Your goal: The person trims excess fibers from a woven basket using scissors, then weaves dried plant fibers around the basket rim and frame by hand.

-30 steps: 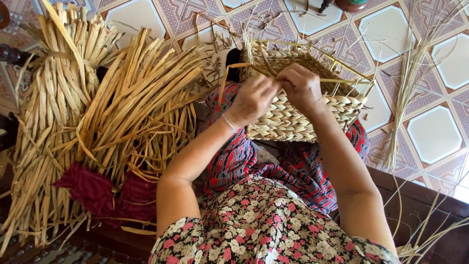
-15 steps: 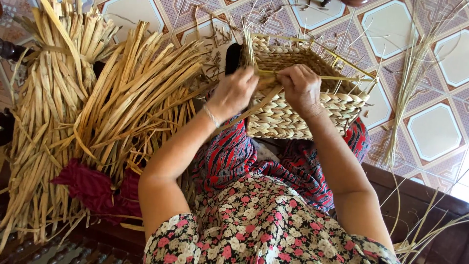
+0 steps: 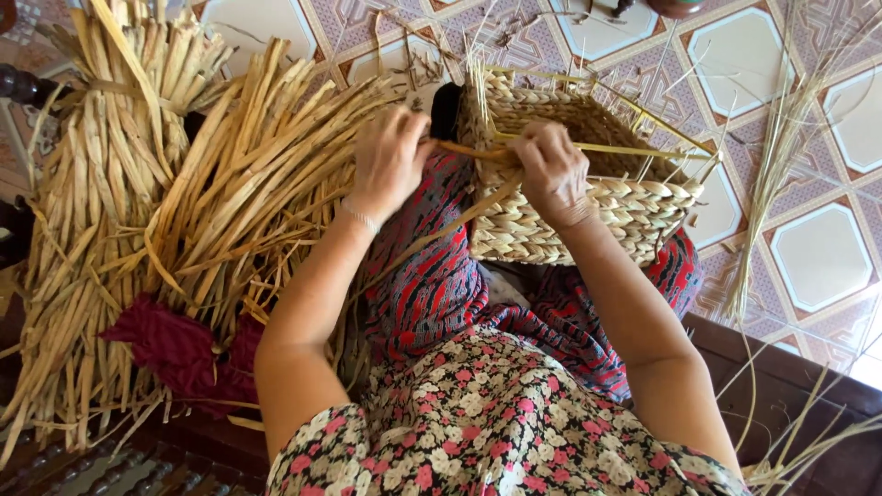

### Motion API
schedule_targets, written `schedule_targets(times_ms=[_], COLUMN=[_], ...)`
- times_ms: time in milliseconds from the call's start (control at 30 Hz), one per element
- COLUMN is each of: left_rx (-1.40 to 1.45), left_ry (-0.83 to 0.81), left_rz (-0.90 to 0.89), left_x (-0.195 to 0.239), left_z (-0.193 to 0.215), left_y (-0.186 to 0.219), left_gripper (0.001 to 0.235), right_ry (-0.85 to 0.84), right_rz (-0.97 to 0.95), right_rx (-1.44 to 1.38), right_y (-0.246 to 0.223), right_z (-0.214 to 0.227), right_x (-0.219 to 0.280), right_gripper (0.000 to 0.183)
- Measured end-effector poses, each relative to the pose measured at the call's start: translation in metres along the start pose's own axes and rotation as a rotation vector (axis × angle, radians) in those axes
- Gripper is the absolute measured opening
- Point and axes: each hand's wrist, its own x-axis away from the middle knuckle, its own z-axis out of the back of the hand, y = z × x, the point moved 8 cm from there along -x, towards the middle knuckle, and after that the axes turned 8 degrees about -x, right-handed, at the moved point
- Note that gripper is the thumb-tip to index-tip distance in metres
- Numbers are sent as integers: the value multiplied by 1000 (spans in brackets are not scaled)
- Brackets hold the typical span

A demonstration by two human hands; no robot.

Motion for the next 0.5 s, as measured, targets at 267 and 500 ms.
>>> schedule_targets(times_ms=[267, 500], left_rx=[-227, -34], left_ry=[-65, -602], left_rz=[-284, 51], left_x=[73, 82], left_z=[-4, 36], left_y=[92, 72], left_gripper=[48, 26], right_ry=[-122, -223], right_rz=[144, 80], right_rx=[-120, -249], right_y=[-26, -29], right_z=[19, 30], right_x=[-6, -10], right_gripper=[29, 47])
